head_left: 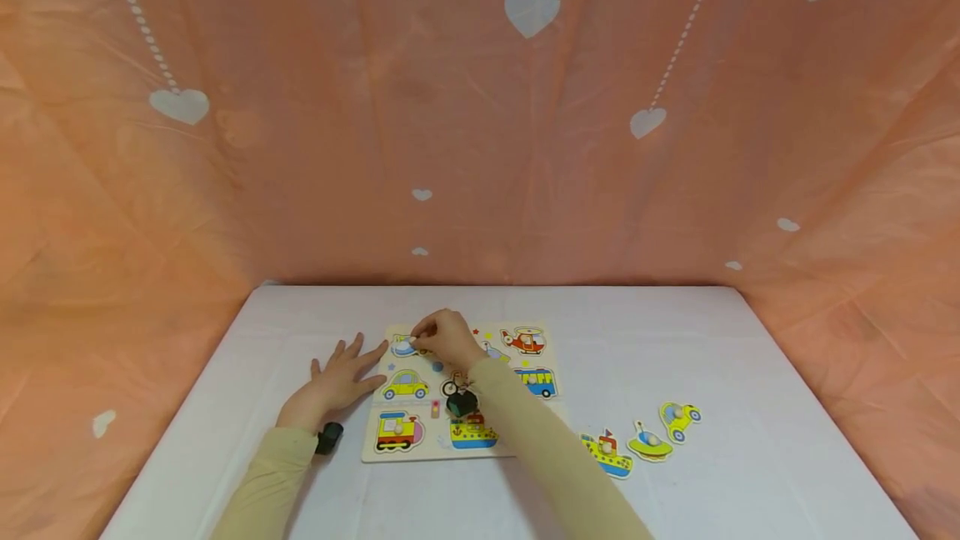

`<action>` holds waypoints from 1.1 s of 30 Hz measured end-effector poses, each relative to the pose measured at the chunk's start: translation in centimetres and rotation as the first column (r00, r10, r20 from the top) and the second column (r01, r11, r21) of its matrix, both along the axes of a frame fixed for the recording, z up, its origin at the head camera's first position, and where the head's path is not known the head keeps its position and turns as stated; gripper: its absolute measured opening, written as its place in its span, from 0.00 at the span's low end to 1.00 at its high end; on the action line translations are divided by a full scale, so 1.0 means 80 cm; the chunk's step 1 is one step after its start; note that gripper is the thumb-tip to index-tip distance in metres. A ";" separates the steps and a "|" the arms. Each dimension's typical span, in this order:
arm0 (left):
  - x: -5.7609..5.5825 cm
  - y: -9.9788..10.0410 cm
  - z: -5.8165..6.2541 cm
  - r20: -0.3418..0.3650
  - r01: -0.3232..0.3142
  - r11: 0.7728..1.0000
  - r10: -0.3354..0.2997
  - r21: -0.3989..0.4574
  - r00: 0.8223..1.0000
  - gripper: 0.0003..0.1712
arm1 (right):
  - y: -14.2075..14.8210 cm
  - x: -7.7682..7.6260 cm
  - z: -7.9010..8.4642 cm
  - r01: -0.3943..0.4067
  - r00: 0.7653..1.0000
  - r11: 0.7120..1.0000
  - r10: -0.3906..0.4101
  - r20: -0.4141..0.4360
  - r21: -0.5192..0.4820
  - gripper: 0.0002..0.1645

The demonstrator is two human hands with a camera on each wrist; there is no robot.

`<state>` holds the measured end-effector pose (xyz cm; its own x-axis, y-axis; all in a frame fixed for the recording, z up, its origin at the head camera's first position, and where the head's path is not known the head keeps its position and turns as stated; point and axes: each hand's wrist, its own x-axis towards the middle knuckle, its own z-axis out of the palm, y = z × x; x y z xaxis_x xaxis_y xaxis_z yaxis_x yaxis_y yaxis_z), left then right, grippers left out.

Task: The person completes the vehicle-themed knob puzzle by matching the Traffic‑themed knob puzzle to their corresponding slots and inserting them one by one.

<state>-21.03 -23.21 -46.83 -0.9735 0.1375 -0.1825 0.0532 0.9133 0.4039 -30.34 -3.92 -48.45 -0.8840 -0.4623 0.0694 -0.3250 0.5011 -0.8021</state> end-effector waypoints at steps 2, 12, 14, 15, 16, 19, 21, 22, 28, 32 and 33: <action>0.000 0.000 -0.001 -0.004 0.002 1.000 -0.002 -0.004 1.000 0.38 | -0.001 0.001 -0.001 0.015 1.000 1.000 -0.015 -0.009 0.003 0.03; -0.004 -0.004 -0.006 -0.007 0.001 1.000 -0.001 -0.013 1.000 0.39 | -0.008 0.003 0.000 0.032 0.999 0.999 -0.032 -0.041 0.006 0.05; -0.005 -0.004 -0.006 -0.008 0.000 1.000 0.000 -0.018 1.000 0.39 | -0.010 0.004 0.002 0.035 0.999 0.999 -0.034 -0.041 0.017 0.05; -0.004 -0.004 -0.006 -0.010 0.001 1.000 -0.001 -0.020 1.000 0.39 | -0.010 0.005 0.003 0.035 0.998 0.999 -0.033 -0.046 0.025 0.05; -0.004 -0.004 -0.006 -0.012 0.002 1.000 -0.003 -0.019 1.000 0.39 | -0.011 0.006 0.003 0.034 0.998 0.999 -0.032 -0.048 0.031 0.05; -0.001 -0.002 -0.004 -0.006 0.004 1.000 -0.004 -0.008 1.000 0.38 | -0.010 0.006 0.002 0.028 0.998 0.999 -0.026 -0.053 0.044 0.05; -0.001 -0.001 -0.002 -0.004 0.005 1.000 -0.005 -0.003 1.000 0.38 | -0.008 0.006 0.000 0.020 0.998 0.999 -0.017 -0.064 0.047 0.05; 0.000 -0.001 -0.002 -0.004 0.005 1.000 -0.005 -0.004 1.000 0.38 | -0.007 0.005 -0.001 0.014 0.998 0.999 -0.011 -0.070 0.044 0.05; -0.003 -0.002 -0.003 -0.013 0.006 1.000 -0.006 -0.019 1.000 0.39 | -0.001 -0.001 0.000 -0.029 0.998 1.000 0.028 -0.050 -0.010 0.07; -0.004 -0.003 -0.004 0.004 -0.003 1.000 0.003 -0.017 1.000 0.39 | 0.005 -0.004 0.005 -0.059 0.998 0.997 0.058 -0.032 -0.041 0.09; -0.004 -0.003 -0.004 0.008 -0.005 1.000 0.005 -0.018 1.000 0.40 | 0.007 -0.005 0.006 -0.065 0.997 0.997 0.063 -0.035 -0.046 0.10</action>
<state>-21.35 -23.42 -47.18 -0.9727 0.1289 -0.1928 0.0451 0.9206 0.3879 -30.76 -3.39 -47.95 -0.8495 -0.5134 0.1217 -0.3823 0.4400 -0.8125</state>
